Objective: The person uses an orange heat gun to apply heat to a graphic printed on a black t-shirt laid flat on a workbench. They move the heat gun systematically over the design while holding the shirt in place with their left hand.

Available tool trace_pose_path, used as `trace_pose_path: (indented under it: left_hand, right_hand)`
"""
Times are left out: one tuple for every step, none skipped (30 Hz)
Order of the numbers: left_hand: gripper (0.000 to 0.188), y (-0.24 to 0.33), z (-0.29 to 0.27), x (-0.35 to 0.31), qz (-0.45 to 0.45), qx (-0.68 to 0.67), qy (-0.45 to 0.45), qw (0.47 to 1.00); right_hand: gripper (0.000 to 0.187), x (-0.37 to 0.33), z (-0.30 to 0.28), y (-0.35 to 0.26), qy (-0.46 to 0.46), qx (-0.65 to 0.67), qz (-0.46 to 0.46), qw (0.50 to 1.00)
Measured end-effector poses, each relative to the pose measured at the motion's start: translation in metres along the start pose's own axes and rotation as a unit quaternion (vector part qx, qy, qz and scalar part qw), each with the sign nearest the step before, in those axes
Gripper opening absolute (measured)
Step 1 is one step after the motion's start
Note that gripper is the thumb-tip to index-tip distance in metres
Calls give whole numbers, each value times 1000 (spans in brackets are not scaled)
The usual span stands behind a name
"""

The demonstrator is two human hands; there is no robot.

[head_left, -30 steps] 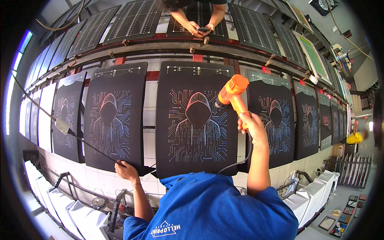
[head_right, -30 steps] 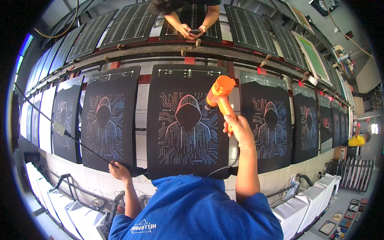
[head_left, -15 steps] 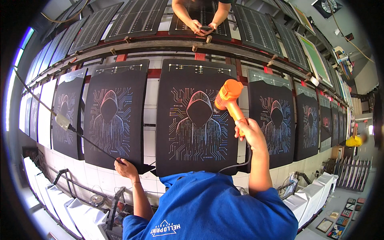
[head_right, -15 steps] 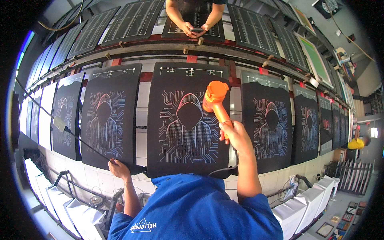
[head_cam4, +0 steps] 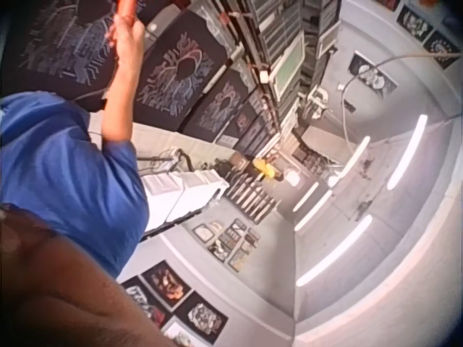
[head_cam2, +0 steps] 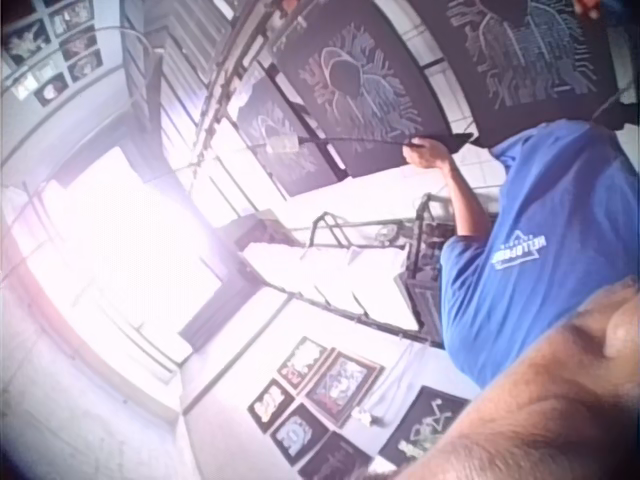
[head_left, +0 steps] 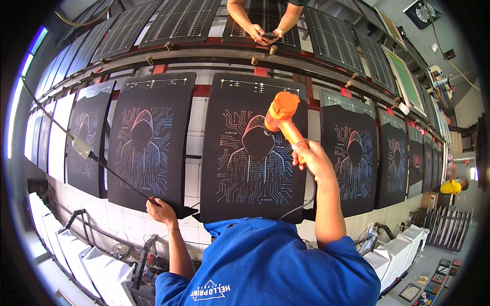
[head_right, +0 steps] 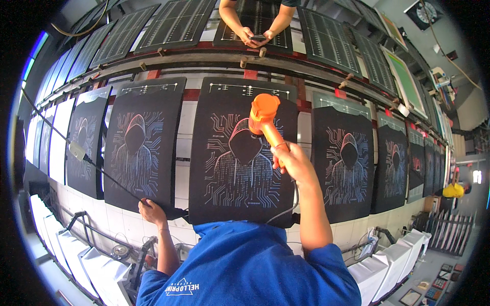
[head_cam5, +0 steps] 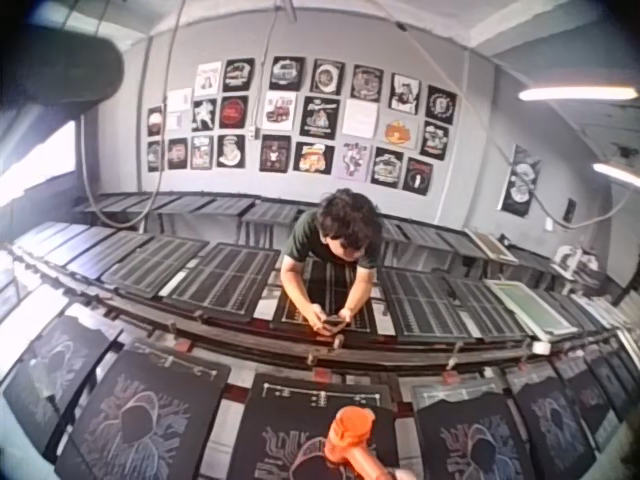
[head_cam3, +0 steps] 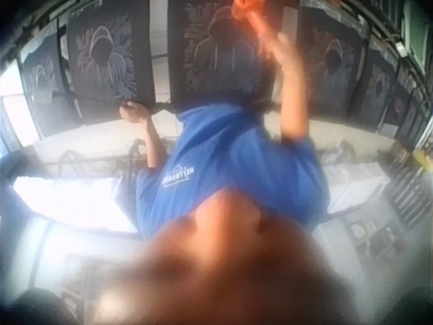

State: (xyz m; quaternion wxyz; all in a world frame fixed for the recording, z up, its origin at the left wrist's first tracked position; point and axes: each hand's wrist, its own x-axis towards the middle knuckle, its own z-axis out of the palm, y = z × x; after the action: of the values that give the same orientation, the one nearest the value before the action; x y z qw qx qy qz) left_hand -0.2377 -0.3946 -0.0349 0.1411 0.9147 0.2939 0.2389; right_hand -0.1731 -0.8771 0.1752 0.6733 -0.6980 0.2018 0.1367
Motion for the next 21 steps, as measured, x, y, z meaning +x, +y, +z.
trace_pose_path:
  left_hand:
    - [19, -1, 0, 0, -5, -1, -2, 1000]
    - [18, -1, 0, 0, -8, -1, -3, 1000]
    - [18, 1, 0, 0, -10, -3, -6, 1000]
    - [18, 2, 0, 1, -11, -4, -7, 1000]
    - [18, 4, -1, 1, -12, -3, -7, 1000]
    - [18, 5, -2, 1, -13, -3, -8, 1000]
    - [18, 5, -2, 1, -10, -2, -6, 1000]
    - [18, 6, -2, 1, -6, -1, -6, 1000]
    - [18, 7, -2, 2, -1, -1, -6, 1000]
    - [18, 7, -1, 3, 5, 2, -2, 1000]
    - [18, 5, -1, 2, 7, 7, 4, 1000]
    - [17, 4, -1, 0, 8, 13, 9, 1000]
    - [17, 2, -1, -1, 6, 13, 7, 1000]
    - [17, 2, -1, -1, 4, 11, 5, 1000]
    - [17, 3, -2, -2, 4, 9, 1, 1000]
    - [17, 5, -2, -2, 5, 5, 0, 1000]
    - [17, 7, -3, 0, 8, 0, -1, 1000]
    - [17, 8, -3, 0, 12, -4, -2, 1000]
    - [17, 7, -4, -1, 12, 1, -4, 1000]
    - [17, 7, -4, -1, 12, 5, -5, 1000]
    - [17, 6, -4, -1, 12, 9, -5, 1000]
  right_hand:
    - [26, 5, -1, -3, 3, 21, 4, 1000]
    - [26, 13, 0, -2, -2, 11, -10, 1000]
    - [27, 22, 3, 2, -5, 3, -24, 1000]
    - [28, 29, 4, 4, -8, -5, -38, 999]
    - [28, 36, 4, 2, -21, -14, -44, 999]
    - [28, 41, 4, 0, -16, 2, -41, 999]
    - [28, 46, 4, -3, -9, 19, -38, 999]
    - [27, 47, 5, -4, -2, 36, -35, 999]
    - [26, 48, 7, 0, 14, 16, -46, 999]
    - [27, 44, 11, 5, 34, -8, -60, 998]
    - [28, 36, 12, 7, 22, -11, -54, 998]
    - [29, 25, 12, 9, 10, -15, -46, 999]
    - [29, 11, 7, 5, 3, -4, -19, 1000]
    - [30, -3, -2, 2, -2, 7, 8, 1000]
    - [31, -16, -7, 7, 18, 16, 43, 999]
    - [31, -24, -4, 12, 30, 9, 37, 999]
    - [31, -32, 0, 18, 42, 3, 30, 999]
    - [31, -39, 2, 23, 55, -2, 23, 998]
    - [29, -43, 3, 26, 49, 2, 18, 999]
    - [28, -45, -1, 26, 46, 18, 26, 998]
    - [27, -47, -8, 24, 42, 35, 33, 998]
